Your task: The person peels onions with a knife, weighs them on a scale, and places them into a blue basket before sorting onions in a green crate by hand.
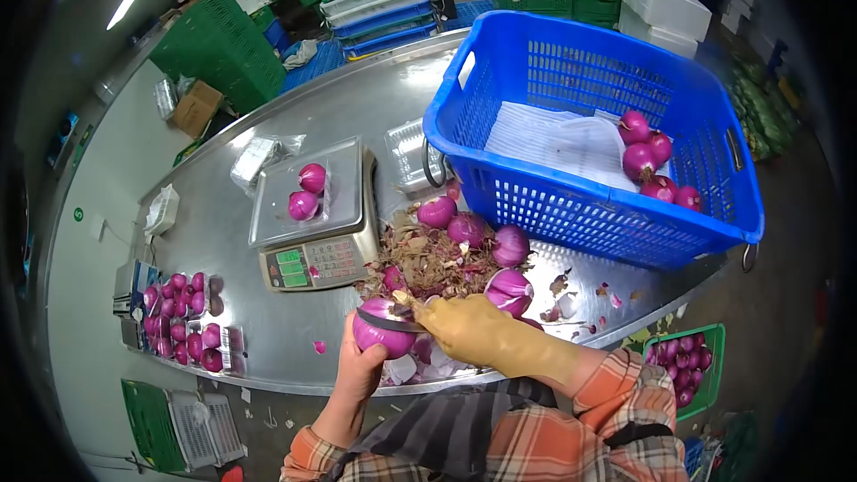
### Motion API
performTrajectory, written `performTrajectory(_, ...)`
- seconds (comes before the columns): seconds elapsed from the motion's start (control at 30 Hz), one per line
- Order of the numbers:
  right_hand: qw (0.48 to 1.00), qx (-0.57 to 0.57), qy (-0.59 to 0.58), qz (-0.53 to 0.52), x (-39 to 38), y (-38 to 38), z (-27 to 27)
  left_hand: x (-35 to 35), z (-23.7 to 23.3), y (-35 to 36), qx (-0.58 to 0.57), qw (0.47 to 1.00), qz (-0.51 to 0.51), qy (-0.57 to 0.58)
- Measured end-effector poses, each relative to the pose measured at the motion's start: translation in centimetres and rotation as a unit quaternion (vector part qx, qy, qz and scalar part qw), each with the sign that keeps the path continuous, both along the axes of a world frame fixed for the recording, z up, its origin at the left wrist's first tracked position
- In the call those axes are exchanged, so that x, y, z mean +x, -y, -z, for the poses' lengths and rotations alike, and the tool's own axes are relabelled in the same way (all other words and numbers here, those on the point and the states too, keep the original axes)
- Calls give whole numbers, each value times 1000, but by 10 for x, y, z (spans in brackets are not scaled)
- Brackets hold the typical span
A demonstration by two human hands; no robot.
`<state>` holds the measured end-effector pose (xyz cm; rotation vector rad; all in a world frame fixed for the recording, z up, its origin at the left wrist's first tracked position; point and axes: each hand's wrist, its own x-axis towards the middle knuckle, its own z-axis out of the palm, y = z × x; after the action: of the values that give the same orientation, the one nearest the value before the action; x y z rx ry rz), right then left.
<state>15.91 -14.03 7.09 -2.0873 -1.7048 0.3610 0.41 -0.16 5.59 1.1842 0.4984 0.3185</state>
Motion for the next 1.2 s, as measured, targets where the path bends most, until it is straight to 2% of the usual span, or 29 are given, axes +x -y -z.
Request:
performTrajectory(0.07,998,-55,5,-2,-1,-3,-4,-1,1,-1,28,1000,-7,-1)
performTrajectory(0.17,999,-34,-6,25,-3,-2,-8,-1,-1,2,58,998,-10,17)
performTrajectory(0.23,993,-67,-20,96,7,1,11,-2,-1,2,47,998,-20,31)
performTrajectory(0.27,987,-82,-28,133,14,4,24,-3,-2,0,134,989,-12,66)
performTrajectory(0.3,977,-108,-56,175,25,9,32,-2,-6,-3,143,986,-11,80)
performTrajectory(0.33,983,51,-46,168,25,8,38,4,-11,-5,150,984,-17,98)
performTrajectory(0.37,966,205,-36,150,23,9,43,8,-14,-4,154,981,-28,115)
performTrajectory(0.4,927,126,-309,171,19,17,44,11,-16,-4,100,989,-8,107)
performTrajectory(0.43,809,43,-557,182,10,18,8,15,-14,-5,129,983,26,131)
performTrajectory(0.47,778,3,-612,139,10,19,-28,20,-9,-7,157,973,63,156)
performTrajectory(0.5,727,-35,-678,104,13,18,-10,24,-6,-7,184,962,99,179)
performTrajectory(0.53,705,-21,-698,126,10,15,-5,24,-10,-17,334,917,172,136)
performTrajectory(0.57,683,-8,-716,147,7,12,-2,26,-7,-12,253,948,147,123)
performTrajectory(0.63,697,97,-696,146,7,8,4,29,-1,0,89,988,88,95)
performTrajectory(0.67,701,149,-683,143,6,5,5,26,-6,-2,41,994,99,26)
performTrajectory(0.77,830,186,-514,110,-6,-2,11,26,8,-1,-252,961,75,83)
performTrajectory(0.8,869,176,-454,93,-6,-2,12,25,10,3,-192,978,35,74)
performTrajectory(0.87,931,159,-322,60,3,1,12,21,16,-8,-205,975,54,66)
performTrajectory(0.93,973,138,-182,30,13,5,11,18,19,-14,-197,977,63,43)
performTrajectory(1.03,991,52,-123,5,19,0,6,16,14,-19,-245,962,115,27)
performTrajectory(1.17,996,73,-22,-47,21,-5,9,17,16,-18,-269,945,181,30)
performTrajectory(1.2,995,78,-27,-47,21,-4,7,16,14,-17,-253,952,170,22)
